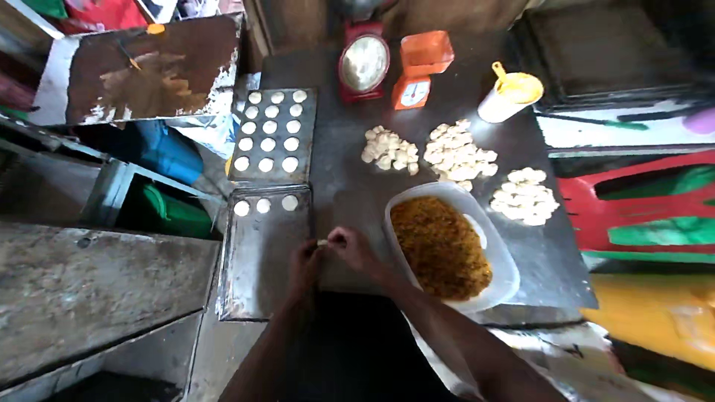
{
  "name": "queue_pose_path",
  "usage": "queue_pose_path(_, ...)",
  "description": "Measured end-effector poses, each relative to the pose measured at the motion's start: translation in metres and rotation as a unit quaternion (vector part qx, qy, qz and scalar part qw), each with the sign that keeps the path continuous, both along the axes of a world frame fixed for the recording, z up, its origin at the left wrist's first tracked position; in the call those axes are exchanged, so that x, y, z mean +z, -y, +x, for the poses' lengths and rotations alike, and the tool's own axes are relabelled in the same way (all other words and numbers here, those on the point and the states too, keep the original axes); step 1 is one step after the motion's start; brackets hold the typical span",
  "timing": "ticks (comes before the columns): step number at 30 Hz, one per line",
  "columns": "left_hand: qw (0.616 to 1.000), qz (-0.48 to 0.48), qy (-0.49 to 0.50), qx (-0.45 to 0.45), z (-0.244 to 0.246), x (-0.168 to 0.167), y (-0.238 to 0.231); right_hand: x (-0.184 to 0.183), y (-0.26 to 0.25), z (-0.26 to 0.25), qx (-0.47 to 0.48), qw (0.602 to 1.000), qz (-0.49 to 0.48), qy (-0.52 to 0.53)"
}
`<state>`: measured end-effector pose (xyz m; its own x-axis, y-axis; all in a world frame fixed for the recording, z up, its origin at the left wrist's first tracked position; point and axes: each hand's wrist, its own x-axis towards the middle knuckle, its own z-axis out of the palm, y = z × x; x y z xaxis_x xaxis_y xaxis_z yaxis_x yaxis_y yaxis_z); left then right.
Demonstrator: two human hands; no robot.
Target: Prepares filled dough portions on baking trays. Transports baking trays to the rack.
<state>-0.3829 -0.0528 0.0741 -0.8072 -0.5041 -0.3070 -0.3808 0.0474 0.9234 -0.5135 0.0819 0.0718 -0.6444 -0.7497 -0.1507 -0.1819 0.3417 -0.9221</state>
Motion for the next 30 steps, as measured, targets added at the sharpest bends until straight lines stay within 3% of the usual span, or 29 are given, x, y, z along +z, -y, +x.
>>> queue_pose_path(5, 0.996, 0.015, -0.048, -0.067, 0.011, 0.005, -0.022, 0.018, -0.033, 0.065, -0.171, 0.984, -0.033, 0.049)
queue_pose_path(11, 0.969, 0.032, -0.197, -0.146, 0.018, 0.008, -0.051, 0.027, -0.071, 0.088, -0.232, 0.959, -0.038, -0.156)
queue_pose_path(13, 0.962, 0.009, -0.218, -0.163, 0.013, 0.006, -0.056, 0.032, -0.081, 0.091, -0.280, 0.954, -0.100, -0.042)
queue_pose_path(15, 0.962, 0.003, -0.210, -0.174, 0.005, 0.011, -0.061, 0.038, -0.089, 0.090, -0.345, 0.895, -0.213, 0.186)
queue_pose_path(16, 0.964, 0.020, -0.193, -0.184, 0.003, 0.013, -0.063, 0.037, -0.094, 0.090, -0.359, 0.869, -0.229, 0.252)
queue_pose_path(18, 0.964, 0.129, -0.124, -0.197, 0.002, 0.015, -0.064, 0.029, -0.103, 0.095, -0.341, 0.883, -0.183, 0.265)
queue_pose_path(21, 0.934, 0.304, 0.005, -0.188, 0.006, 0.016, -0.069, 0.027, -0.120, 0.097, -0.266, 0.913, -0.104, 0.292)
queue_pose_path(25, 0.919, 0.345, 0.046, -0.186, -0.001, 0.007, -0.084, 0.044, -0.155, 0.049, -0.184, 0.878, -0.081, 0.434)
queue_pose_path(27, 0.948, 0.247, 0.043, -0.198, -0.015, 0.002, -0.089, 0.041, -0.182, -0.002, -0.213, 0.921, -0.035, 0.323)
queue_pose_path(29, 0.967, 0.148, 0.057, -0.198, -0.025, -0.005, -0.086, 0.020, -0.214, -0.061, -0.237, 0.967, 0.098, 0.015)
queue_pose_path(30, 0.972, 0.126, 0.058, -0.190, -0.028, -0.008, -0.083, 0.011, -0.227, -0.089, -0.234, 0.947, 0.186, -0.118)
